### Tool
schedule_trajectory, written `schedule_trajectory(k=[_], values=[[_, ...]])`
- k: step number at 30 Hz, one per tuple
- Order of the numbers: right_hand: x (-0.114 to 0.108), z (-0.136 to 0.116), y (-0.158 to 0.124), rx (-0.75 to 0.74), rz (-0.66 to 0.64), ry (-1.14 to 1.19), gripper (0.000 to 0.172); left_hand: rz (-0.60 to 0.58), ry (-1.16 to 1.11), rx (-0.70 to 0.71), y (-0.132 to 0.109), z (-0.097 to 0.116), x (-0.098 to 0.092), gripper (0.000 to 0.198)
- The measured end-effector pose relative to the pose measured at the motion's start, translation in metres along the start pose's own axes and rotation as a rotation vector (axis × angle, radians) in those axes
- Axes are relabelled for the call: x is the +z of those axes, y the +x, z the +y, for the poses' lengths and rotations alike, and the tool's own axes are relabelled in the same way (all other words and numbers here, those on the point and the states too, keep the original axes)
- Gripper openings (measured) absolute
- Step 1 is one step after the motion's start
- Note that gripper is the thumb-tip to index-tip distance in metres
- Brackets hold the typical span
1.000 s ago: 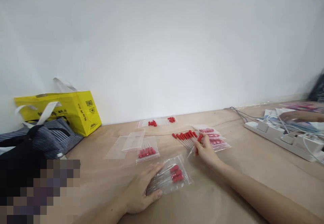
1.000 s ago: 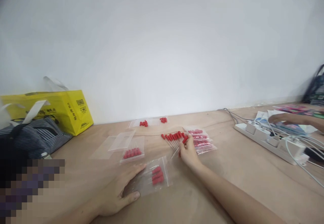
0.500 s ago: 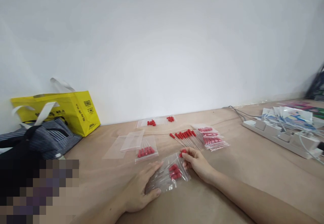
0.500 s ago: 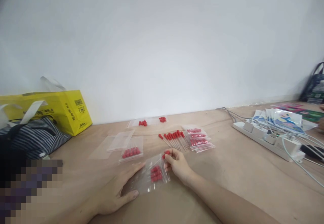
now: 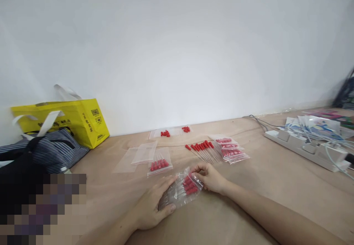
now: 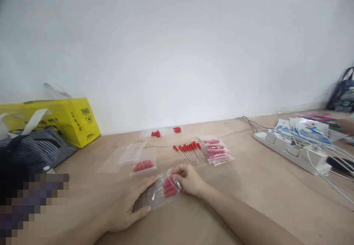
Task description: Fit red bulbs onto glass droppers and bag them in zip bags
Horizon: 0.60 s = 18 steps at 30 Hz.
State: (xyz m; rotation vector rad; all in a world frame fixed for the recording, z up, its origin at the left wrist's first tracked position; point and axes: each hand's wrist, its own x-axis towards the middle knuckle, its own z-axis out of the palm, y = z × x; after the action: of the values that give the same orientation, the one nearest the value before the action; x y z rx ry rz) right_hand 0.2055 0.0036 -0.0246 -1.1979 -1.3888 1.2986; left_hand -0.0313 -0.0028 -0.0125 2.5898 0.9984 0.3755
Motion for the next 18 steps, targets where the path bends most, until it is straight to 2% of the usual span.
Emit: schedule_trajectory(k=[3, 6, 11, 13, 18], values=[[0.001, 0.002, 0.001, -0.093, -0.033, 0.076, 0.034, -0.001, -0.004, -0.001, 0.0, 0.003, -0.002, 0.064], [0.0, 0.003, 0.001, -0.1, -0.034, 0.088, 0.037, -0.011, -0.01, -0.008, 0.001, 0.004, -0.003, 0.065], [-0.002, 0.007, 0.004, -0.105, -0.06, 0.05, 0.03, -0.028, -0.006, -0.008, 0.001, 0.004, -0.003, 0.064], [-0.003, 0.008, 0.005, -0.139, -0.061, -0.023, 0.024, -0.028, 0.001, -0.004, 0.001, 0.004, -0.003, 0.064], [-0.012, 0.005, 0.005, -0.232, -0.021, -0.378, 0.013, -0.021, 0.0, -0.009, 0.001, 0.004, -0.003, 0.064]])
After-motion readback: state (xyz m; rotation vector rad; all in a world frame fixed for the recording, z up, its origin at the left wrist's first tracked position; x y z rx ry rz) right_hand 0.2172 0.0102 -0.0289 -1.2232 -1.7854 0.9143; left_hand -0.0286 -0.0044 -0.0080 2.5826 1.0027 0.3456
